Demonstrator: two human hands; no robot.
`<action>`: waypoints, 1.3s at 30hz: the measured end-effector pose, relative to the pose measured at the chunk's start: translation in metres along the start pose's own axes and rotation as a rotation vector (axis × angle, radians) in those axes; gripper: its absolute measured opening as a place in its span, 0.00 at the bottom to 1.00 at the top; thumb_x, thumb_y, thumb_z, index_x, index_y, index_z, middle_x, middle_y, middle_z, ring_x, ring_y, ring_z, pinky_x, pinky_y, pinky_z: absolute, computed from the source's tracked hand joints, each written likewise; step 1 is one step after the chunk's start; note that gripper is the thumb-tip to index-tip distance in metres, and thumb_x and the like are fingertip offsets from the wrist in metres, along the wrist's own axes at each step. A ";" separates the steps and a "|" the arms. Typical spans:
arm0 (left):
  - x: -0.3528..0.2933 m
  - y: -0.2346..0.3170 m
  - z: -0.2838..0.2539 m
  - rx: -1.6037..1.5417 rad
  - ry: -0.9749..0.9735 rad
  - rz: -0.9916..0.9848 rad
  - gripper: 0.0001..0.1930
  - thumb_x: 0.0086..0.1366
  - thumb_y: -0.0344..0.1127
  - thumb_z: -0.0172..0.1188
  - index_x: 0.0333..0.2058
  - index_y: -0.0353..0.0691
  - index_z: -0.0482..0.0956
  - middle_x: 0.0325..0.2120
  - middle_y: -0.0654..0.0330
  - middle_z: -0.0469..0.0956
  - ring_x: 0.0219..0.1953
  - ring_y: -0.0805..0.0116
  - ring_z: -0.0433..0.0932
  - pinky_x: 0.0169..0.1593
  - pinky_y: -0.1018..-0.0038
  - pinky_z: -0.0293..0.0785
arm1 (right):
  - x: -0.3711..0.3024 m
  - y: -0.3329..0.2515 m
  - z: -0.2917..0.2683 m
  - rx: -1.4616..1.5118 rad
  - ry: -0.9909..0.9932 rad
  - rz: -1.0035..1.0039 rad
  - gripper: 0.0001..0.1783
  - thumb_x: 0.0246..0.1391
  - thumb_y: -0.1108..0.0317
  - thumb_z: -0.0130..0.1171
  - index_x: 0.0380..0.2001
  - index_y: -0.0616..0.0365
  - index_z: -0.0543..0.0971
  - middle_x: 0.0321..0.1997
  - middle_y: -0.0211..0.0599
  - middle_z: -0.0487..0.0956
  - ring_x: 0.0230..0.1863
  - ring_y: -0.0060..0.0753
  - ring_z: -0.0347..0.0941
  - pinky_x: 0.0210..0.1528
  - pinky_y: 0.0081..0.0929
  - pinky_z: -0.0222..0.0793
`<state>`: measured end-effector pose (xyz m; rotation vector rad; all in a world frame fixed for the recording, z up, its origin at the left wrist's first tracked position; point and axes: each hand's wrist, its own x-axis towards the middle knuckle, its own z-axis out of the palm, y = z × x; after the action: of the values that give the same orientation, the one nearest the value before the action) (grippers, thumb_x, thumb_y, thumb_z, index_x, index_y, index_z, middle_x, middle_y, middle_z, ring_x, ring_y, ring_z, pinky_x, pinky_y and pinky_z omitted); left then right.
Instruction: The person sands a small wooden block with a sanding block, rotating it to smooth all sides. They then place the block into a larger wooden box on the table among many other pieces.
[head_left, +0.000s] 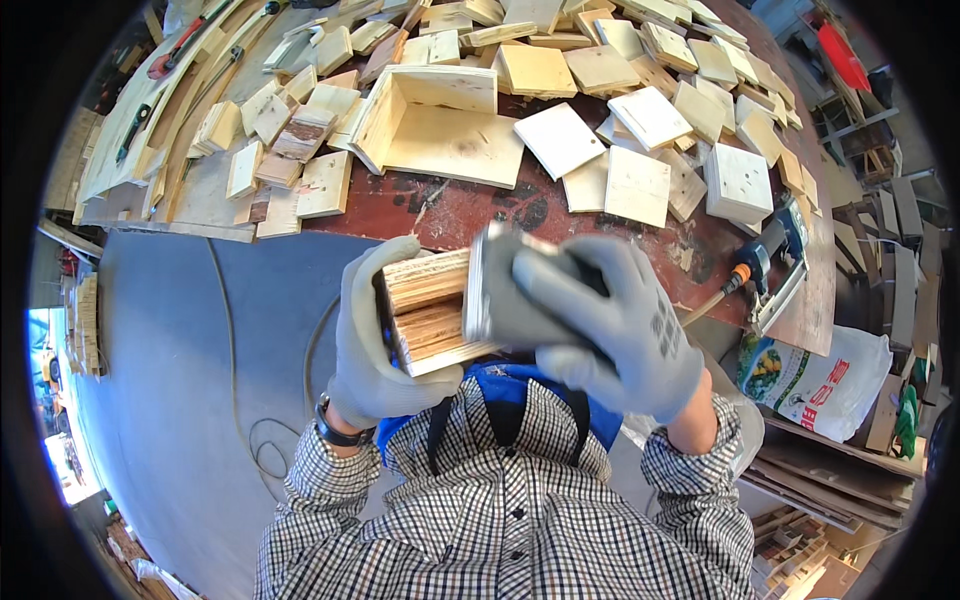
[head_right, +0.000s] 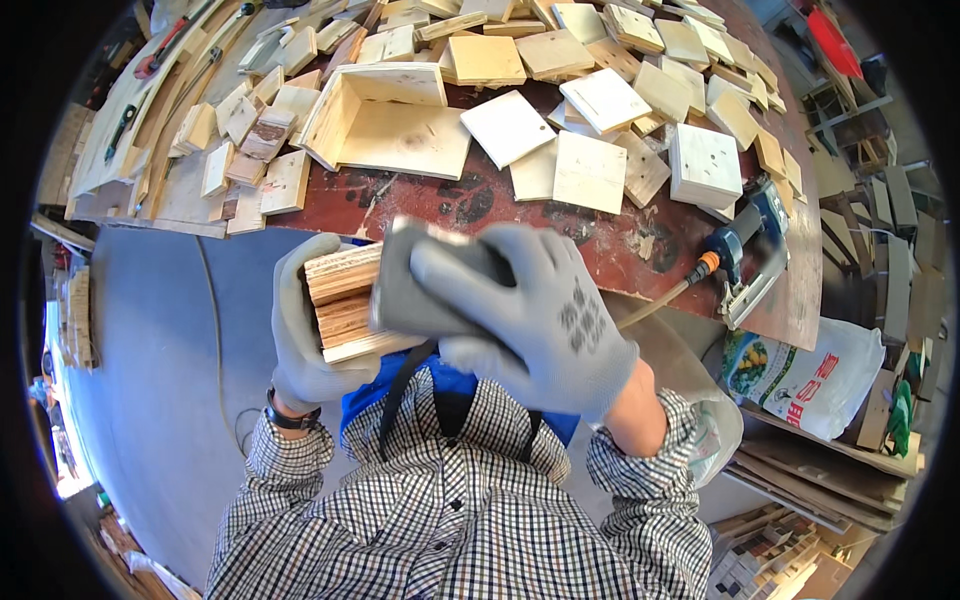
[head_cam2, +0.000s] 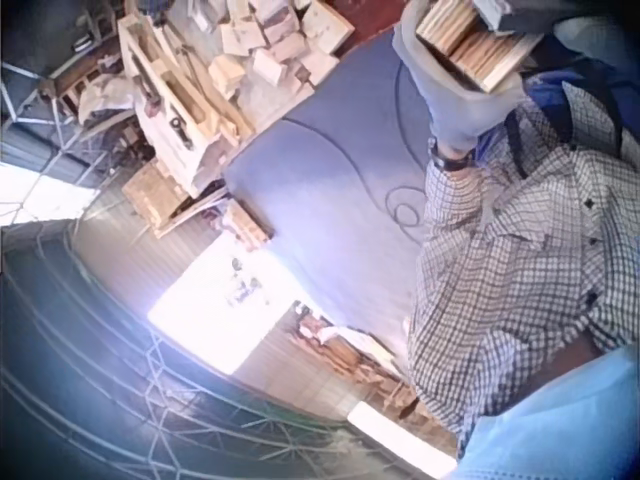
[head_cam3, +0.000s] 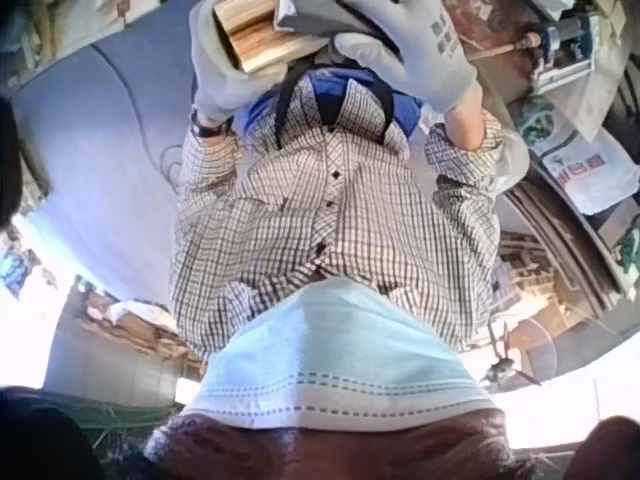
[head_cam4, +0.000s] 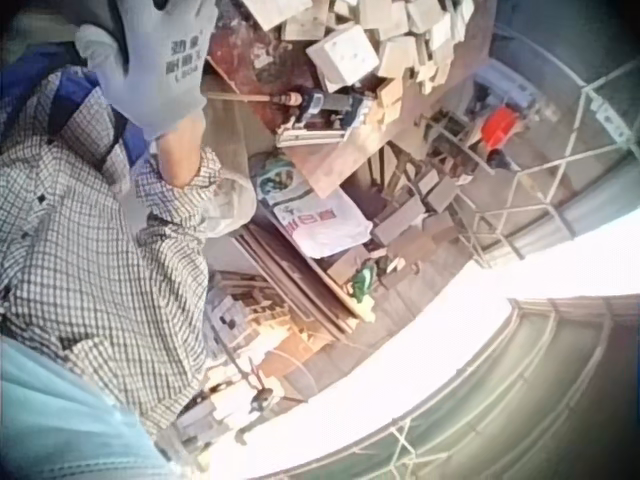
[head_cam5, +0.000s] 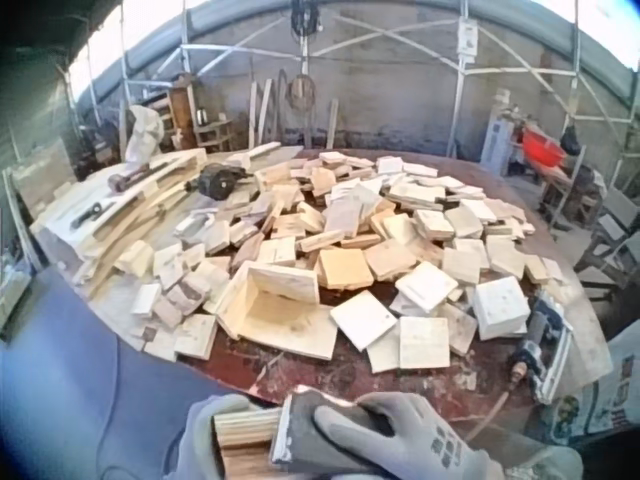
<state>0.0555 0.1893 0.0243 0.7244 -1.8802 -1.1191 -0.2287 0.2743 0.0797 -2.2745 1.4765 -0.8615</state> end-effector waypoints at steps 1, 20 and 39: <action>-0.002 0.003 -0.001 0.042 0.007 -0.015 0.55 0.43 0.38 0.83 0.70 0.32 0.65 0.60 0.51 0.70 0.60 0.57 0.77 0.65 0.62 0.74 | -0.005 -0.005 -0.008 -0.061 -0.064 -0.064 0.38 0.66 0.37 0.60 0.69 0.49 0.79 0.59 0.54 0.74 0.54 0.54 0.73 0.61 0.47 0.68; -0.018 0.004 0.010 -0.670 0.222 -0.401 0.70 0.39 0.65 0.89 0.72 0.34 0.59 0.64 0.51 0.73 0.67 0.55 0.76 0.71 0.56 0.76 | -0.012 -0.002 0.039 0.211 0.306 -0.095 0.41 0.69 0.42 0.58 0.69 0.67 0.73 0.62 0.64 0.73 0.57 0.60 0.74 0.62 0.47 0.71; -0.012 0.002 0.026 -0.690 0.125 -0.347 0.71 0.37 0.58 0.91 0.73 0.33 0.58 0.62 0.54 0.73 0.67 0.58 0.74 0.71 0.58 0.75 | 0.001 -0.008 0.068 0.728 0.540 0.296 0.41 0.77 0.50 0.52 0.79 0.69 0.57 0.68 0.50 0.68 0.62 0.39 0.69 0.67 0.38 0.66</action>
<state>0.0388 0.2108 0.0145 0.6993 -1.1573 -1.7662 -0.1802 0.2714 0.0314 -1.3159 1.3210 -1.6589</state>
